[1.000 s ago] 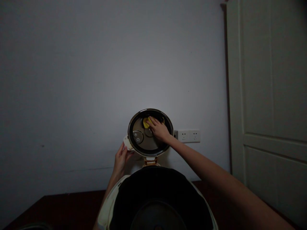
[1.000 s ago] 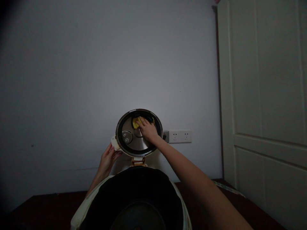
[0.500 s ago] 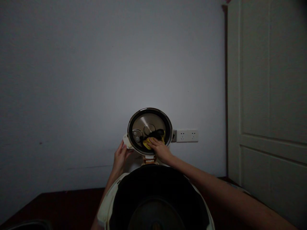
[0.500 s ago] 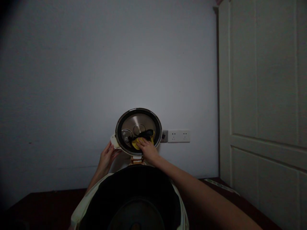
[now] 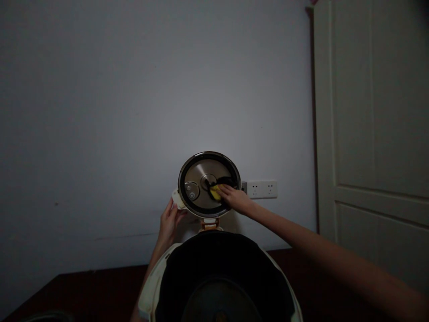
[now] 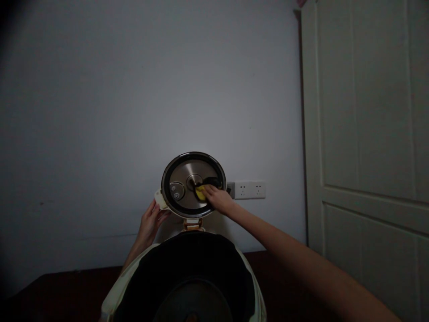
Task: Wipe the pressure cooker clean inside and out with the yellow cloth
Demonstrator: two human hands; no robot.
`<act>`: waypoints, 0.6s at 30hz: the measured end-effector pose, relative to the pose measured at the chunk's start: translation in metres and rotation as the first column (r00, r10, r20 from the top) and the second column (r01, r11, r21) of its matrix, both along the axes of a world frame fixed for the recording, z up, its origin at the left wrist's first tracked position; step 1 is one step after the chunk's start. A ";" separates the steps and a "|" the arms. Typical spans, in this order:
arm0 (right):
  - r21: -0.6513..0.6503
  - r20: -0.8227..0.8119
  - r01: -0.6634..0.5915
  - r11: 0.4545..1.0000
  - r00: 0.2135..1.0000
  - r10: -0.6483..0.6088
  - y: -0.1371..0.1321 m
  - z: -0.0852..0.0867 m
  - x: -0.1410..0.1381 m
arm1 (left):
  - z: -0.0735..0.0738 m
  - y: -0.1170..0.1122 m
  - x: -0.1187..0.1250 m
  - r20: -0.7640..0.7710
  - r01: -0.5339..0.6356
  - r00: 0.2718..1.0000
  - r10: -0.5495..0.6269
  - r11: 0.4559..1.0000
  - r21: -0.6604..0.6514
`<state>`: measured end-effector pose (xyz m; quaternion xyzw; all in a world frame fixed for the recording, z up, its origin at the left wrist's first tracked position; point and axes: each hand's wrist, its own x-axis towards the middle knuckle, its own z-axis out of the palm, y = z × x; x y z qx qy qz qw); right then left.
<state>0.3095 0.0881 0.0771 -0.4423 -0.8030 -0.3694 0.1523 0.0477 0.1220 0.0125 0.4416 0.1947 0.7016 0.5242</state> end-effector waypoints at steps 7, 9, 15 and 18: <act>0.145 -0.222 0.048 0.988 0.975 -0.015 0.031 0.041 -0.023 | 0.002 -0.008 0.001 -0.006 0.009 1.000 -0.009 0.999 0.050; 0.134 -0.233 0.022 0.991 0.972 0.010 0.036 0.054 -0.040 | 0.002 -0.010 0.002 -0.001 0.011 1.000 -0.011 0.998 0.063; 0.022 -0.015 -0.214 0.977 0.977 0.215 0.033 0.055 -0.081 | 0.002 -0.010 0.002 -0.002 0.018 1.000 -0.018 0.998 0.052; -0.010 0.040 -0.239 0.971 0.970 0.240 0.033 0.055 -0.084 | 0.002 -0.009 0.002 0.008 0.016 1.000 -0.016 0.998 0.059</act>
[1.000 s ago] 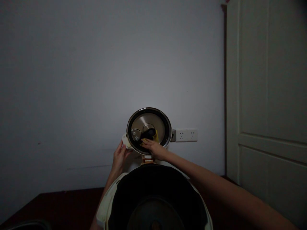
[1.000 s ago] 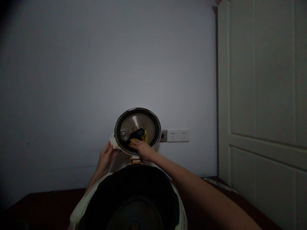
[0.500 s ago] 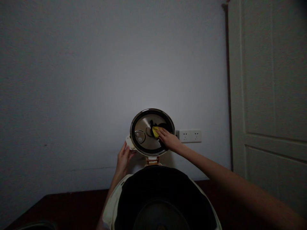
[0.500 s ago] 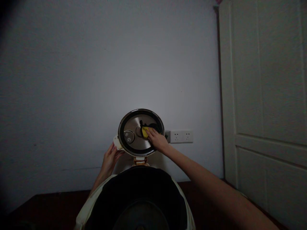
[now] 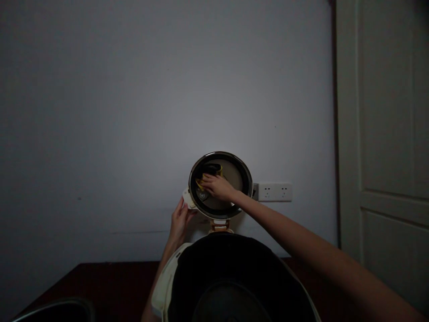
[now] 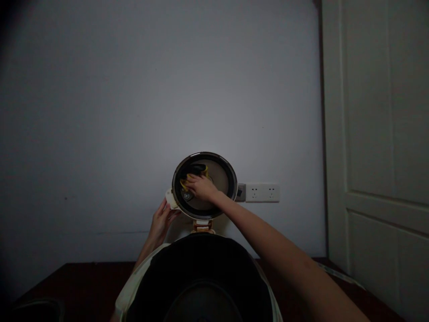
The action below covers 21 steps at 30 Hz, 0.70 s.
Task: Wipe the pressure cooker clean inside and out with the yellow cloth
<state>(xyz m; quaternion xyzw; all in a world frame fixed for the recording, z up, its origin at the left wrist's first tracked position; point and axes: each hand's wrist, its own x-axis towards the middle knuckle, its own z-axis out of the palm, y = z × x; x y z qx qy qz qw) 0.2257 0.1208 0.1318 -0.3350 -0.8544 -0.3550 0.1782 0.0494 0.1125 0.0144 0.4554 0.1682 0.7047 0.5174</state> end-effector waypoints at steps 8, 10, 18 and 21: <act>0.007 -0.159 0.191 0.982 0.969 -0.187 0.001 0.032 0.037 | 0.000 0.003 0.000 0.013 0.002 1.000 -0.002 1.000 -0.016; -0.001 -0.243 0.238 0.971 0.942 -0.231 -0.004 0.027 0.046 | -0.001 0.004 -0.001 0.011 0.002 1.000 -0.002 1.000 -0.011; -0.055 -0.320 0.459 0.887 0.833 -0.451 -0.039 -0.025 0.057 | -0.002 0.003 0.000 0.003 -0.008 1.000 0.008 1.000 -0.029; -0.147 -0.208 0.468 0.871 0.846 -0.490 -0.050 -0.040 0.057 | 0.000 0.002 0.001 0.017 -0.008 1.000 0.009 0.999 -0.048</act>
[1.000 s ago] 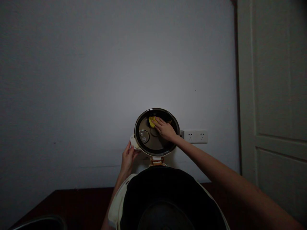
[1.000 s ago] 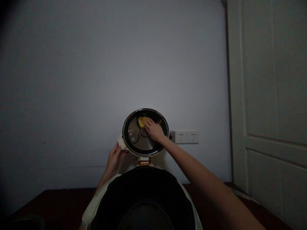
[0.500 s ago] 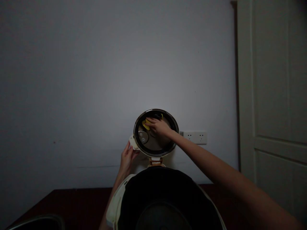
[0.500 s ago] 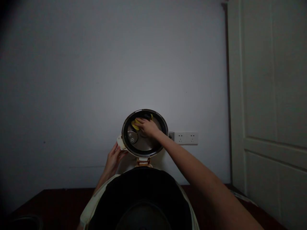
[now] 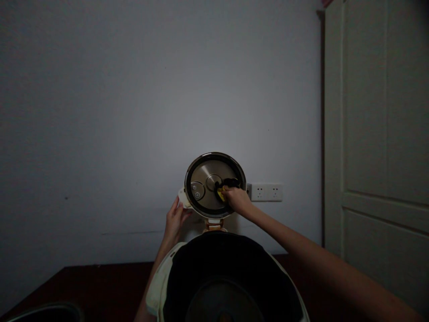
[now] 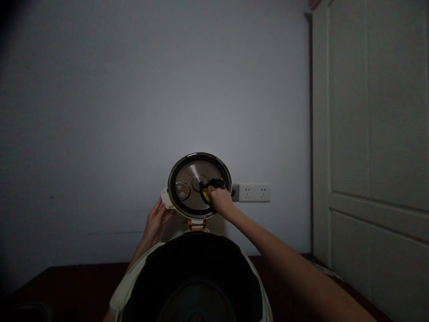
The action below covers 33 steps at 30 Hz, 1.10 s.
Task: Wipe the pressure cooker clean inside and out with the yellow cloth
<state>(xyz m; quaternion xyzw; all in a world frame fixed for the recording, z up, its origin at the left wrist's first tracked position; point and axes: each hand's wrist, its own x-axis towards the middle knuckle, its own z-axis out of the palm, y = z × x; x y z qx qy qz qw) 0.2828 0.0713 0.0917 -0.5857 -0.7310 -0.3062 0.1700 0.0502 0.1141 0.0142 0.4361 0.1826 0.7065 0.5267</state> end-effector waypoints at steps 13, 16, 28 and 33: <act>-0.017 -0.026 -0.466 0.884 0.884 0.466 0.019 -0.014 -0.046 | 0.000 0.001 0.000 -0.015 -0.001 1.000 0.002 0.999 0.037; 0.028 -0.074 -0.404 0.915 0.911 0.405 0.023 -0.018 -0.026 | -0.001 0.001 -0.001 -0.016 0.012 1.000 -0.012 0.999 0.030; 0.366 -0.266 -0.137 0.920 0.932 0.245 0.064 0.055 -0.021 | 0.000 -0.001 0.000 -0.032 0.009 0.999 -0.007 0.998 0.070; 0.333 -0.107 -0.481 0.811 0.835 0.540 0.066 0.048 -0.062 | 0.001 -0.003 -0.001 -0.026 0.014 1.000 -0.013 0.998 0.053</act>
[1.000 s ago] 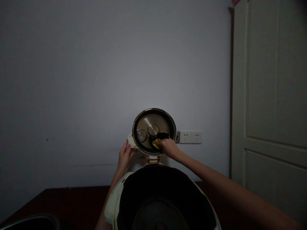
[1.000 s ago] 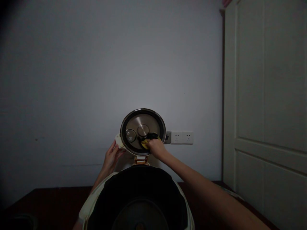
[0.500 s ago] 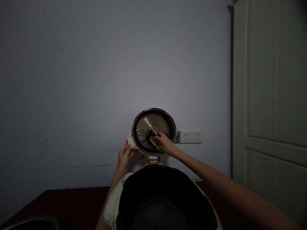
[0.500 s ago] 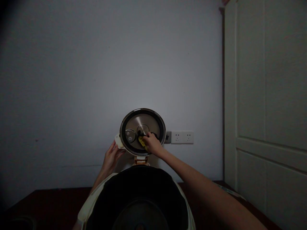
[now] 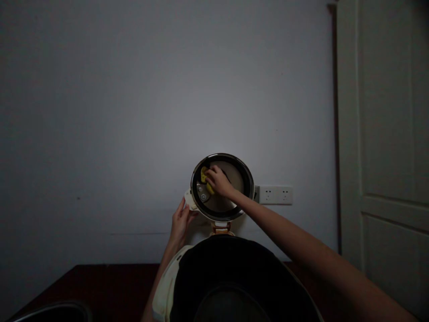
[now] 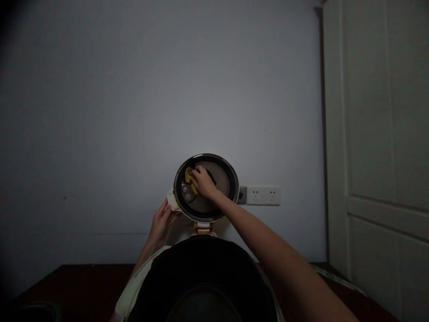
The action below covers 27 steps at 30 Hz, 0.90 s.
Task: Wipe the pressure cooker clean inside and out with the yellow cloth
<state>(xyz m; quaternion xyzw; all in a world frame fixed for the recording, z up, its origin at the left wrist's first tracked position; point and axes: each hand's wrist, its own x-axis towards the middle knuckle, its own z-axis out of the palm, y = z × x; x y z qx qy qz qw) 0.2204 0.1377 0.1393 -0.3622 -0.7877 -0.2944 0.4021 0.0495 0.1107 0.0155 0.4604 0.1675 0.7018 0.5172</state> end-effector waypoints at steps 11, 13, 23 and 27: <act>-0.007 -0.068 0.137 0.990 0.988 -0.138 0.001 0.022 0.029 | -0.002 0.003 -0.001 -0.014 -0.006 1.000 0.006 1.000 0.012; -0.014 -0.167 0.183 0.983 0.969 -0.182 0.001 0.014 0.041 | -0.002 0.003 -0.001 -0.016 -0.004 1.000 0.004 1.000 0.019; -0.054 0.059 0.082 0.995 0.995 -0.079 -0.021 -0.055 0.046 | -0.001 0.002 -0.001 -0.003 -0.004 1.000 0.004 1.000 0.009; -0.034 -0.089 0.126 0.991 0.988 -0.129 -0.012 -0.035 0.050 | -0.002 0.003 -0.001 -0.010 -0.003 1.000 0.003 1.000 0.011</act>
